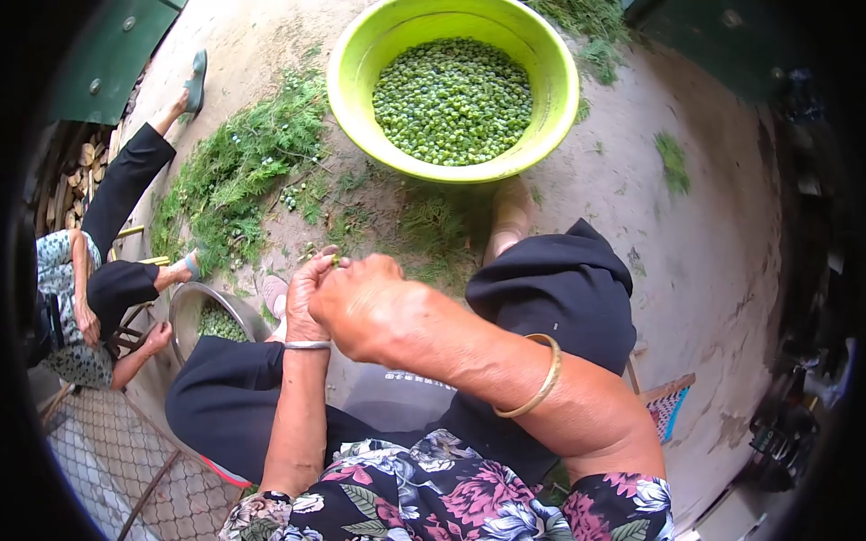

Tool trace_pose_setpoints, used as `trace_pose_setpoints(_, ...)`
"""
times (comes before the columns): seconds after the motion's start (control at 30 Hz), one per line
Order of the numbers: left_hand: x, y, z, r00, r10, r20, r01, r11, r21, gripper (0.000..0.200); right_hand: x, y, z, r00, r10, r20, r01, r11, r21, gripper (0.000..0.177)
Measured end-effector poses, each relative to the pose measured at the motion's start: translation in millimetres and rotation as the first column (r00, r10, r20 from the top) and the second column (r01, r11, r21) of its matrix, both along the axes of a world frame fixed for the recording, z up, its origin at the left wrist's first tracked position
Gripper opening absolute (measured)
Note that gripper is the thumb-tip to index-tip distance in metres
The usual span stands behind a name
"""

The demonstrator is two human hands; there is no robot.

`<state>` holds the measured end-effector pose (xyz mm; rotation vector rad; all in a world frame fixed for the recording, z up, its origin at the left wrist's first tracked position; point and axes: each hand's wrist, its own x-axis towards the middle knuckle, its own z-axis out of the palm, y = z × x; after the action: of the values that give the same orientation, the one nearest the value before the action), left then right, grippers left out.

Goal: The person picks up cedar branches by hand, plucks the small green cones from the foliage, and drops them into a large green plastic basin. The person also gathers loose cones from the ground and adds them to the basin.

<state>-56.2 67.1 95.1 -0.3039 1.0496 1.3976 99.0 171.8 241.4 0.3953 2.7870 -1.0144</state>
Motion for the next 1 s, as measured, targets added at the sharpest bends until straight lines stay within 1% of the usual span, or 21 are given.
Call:
trace_pose_setpoints(0.07, -7, 9, -3, 1.000, 0.010, 0.000, -0.010, 1.000, 0.001, 0.019, -2, -6, 3, 0.973, 0.091, 0.214, -0.114, 0.989, 0.098, 0.009)
trace_pose_setpoints(0.13, -10, 36, 16, 0.997, 0.076, 0.016, -0.077, 0.993, 0.086, 0.016, -6, -10, 1, 0.979, 0.059, 0.196, -0.074, 0.995, 0.071, 0.009)
trace_pose_setpoints(0.2, -8, 77, 43, 0.999, 0.029, -0.021, -0.024, 0.979, 0.204, 0.023, -3, -14, -1, 0.984, 0.033, 0.177, -0.042, 0.998, 0.047, 0.009)
trace_pose_setpoints(0.27, -2, 120, 76, 0.979, -0.068, -0.191, 0.136, 0.921, 0.366, 0.032, 3, -17, -3, 0.999, 0.038, 0.021, -0.041, 0.986, 0.159, 0.009)
trace_pose_setpoints(0.33, -1, 150, 101, 0.812, -0.111, -0.573, 0.337, 0.891, 0.305, 0.040, 5, -15, -5, 0.998, 0.019, 0.059, -0.030, 0.979, 0.201, 0.008)
trace_pose_setpoints(0.37, 0, 159, 112, 0.673, -0.085, -0.735, 0.350, 0.912, 0.215, 0.040, 4, -17, -7, 0.996, 0.010, 0.089, -0.030, 0.972, 0.233, 0.008)
trace_pose_setpoints(0.4, -1, 162, 114, 0.496, -0.080, -0.864, 0.343, 0.933, 0.111, 0.041, 16, -19, -13, 0.996, -0.007, -0.085, 0.036, 0.936, 0.351, 0.013)
trace_pose_setpoints(0.43, -8, 163, 106, 0.536, 0.020, -0.844, 0.279, 0.940, 0.199, 0.037, 12, -7, -7, 0.999, -0.003, 0.041, -0.008, 0.962, 0.271, 0.012)
trace_pose_setpoints(0.47, -17, 156, 96, 0.523, 0.012, -0.852, 0.263, 0.949, 0.175, 0.037, 7, 10, 5, 0.986, 0.015, 0.166, -0.047, 0.980, 0.191, 0.011)
trace_pose_setpoints(0.53, -34, 136, 69, 0.677, 0.024, -0.736, 0.210, 0.951, 0.225, 0.039, 16, 25, 18, 0.989, -0.127, 0.077, 0.097, 0.943, 0.317, 0.007)
trace_pose_setpoints(0.57, -41, 118, 51, 0.635, 0.003, -0.773, 0.191, 0.968, 0.161, 0.025, 21, 33, 14, 0.987, -0.160, -0.027, 0.159, 0.917, 0.366, 0.010)
trace_pose_setpoints(0.6, -51, 98, 22, 0.628, -0.056, -0.776, 0.175, 0.982, 0.071, 0.018, 27, 40, 9, 0.974, -0.188, -0.129, 0.225, 0.885, 0.408, 0.013)
trace_pose_setpoints(0.67, -60, 51, -31, 0.719, -0.122, -0.684, 0.103, 0.992, -0.069, 0.013, 34, 47, 6, 0.942, -0.162, -0.293, 0.291, 0.826, 0.483, 0.021)
trace_pose_setpoints(0.7, -63, 28, -58, 0.749, -0.164, -0.642, 0.059, 0.982, -0.182, 0.007, 38, 46, 2, 0.878, -0.147, -0.456, 0.356, 0.837, 0.416, 0.030)
trace_pose_setpoints(0.77, -60, -17, -110, 0.733, -0.293, -0.614, 0.077, 0.932, -0.354, 0.003, 37, 41, 2, 0.906, -0.152, -0.396, 0.324, 0.850, 0.416, 0.031)
trace_pose_setpoints(0.83, -43, -53, -150, 0.671, -0.420, -0.611, 0.145, 0.882, -0.448, 0.006, 32, 37, 13, 0.945, -0.164, -0.284, 0.266, 0.889, 0.372, 0.032)
trace_pose_setpoints(0.87, -30, -61, -164, 0.538, -0.585, -0.607, 0.193, 0.786, -0.587, 0.006, 29, 35, 15, 0.949, -0.160, -0.272, 0.256, 0.894, 0.367, 0.032)
trace_pose_setpoints(0.9, -19, -76, -187, 0.521, -0.619, -0.588, 0.224, 0.764, -0.605, 0.008, 27, 33, 15, 0.962, -0.185, -0.201, 0.246, 0.906, 0.345, 0.032)
trace_pose_setpoints(0.93, -11, -97, -231, 0.315, -0.679, -0.663, 0.250, 0.734, -0.632, 0.006, 24, 33, 17, 0.970, -0.206, -0.127, 0.237, 0.917, 0.321, 0.032)
trace_pose_setpoints(0.97, 0, -106, -249, 0.275, -0.658, -0.701, 0.276, 0.752, -0.598, 0.010, 15, 34, 24, 0.974, -0.203, 0.101, 0.158, 0.928, 0.337, 0.034)
trace_pose_setpoints(1.0, 12, -99, -241, 0.285, -0.661, -0.694, 0.272, 0.750, -0.603, 0.010, 9, 35, 25, 0.975, -0.193, 0.108, 0.148, 0.932, 0.330, 0.034)
